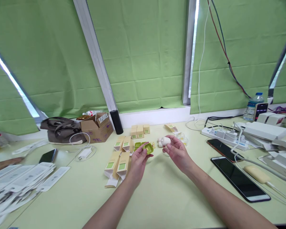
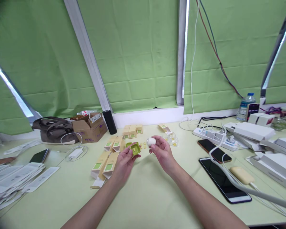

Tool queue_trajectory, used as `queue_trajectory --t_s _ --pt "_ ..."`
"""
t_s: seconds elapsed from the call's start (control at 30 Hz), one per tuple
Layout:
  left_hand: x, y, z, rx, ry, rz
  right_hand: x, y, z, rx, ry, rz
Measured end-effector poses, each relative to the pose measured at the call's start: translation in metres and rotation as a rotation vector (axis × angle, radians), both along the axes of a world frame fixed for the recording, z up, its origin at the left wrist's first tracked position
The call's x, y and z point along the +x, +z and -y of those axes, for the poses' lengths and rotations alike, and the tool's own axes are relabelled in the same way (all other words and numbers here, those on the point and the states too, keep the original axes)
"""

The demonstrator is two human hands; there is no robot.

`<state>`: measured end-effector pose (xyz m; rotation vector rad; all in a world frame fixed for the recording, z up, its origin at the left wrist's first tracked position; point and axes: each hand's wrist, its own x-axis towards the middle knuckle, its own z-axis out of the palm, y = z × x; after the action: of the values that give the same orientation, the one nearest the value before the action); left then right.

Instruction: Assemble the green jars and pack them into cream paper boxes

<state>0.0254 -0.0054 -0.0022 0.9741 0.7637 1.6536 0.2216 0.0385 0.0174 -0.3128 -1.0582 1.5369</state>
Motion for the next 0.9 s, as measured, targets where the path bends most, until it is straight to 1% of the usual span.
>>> queue_trajectory --t_s 0.1,0.23,0.3,0.53,0.77,0.9 --pt "0.000 -0.001 0.000 0.000 -0.007 0.002 -0.001 0.002 0.002 0.041 -0.009 0.045" --pt "0.000 0.000 0.001 0.002 -0.022 -0.002 -0.002 0.005 0.007 0.051 0.042 0.060" --pt "0.000 0.000 0.002 0.009 -0.034 -0.005 -0.003 0.004 0.008 0.064 0.045 0.084" --pt "0.003 0.003 0.004 0.011 -0.018 -0.010 -0.005 -0.003 0.006 0.125 -0.041 0.155" --pt "0.006 0.003 0.002 0.019 0.041 -0.038 -0.011 -0.006 0.004 0.118 -0.158 0.247" --pt "0.006 0.002 0.000 0.019 0.066 -0.080 -0.016 -0.010 0.001 0.079 -0.179 0.257"
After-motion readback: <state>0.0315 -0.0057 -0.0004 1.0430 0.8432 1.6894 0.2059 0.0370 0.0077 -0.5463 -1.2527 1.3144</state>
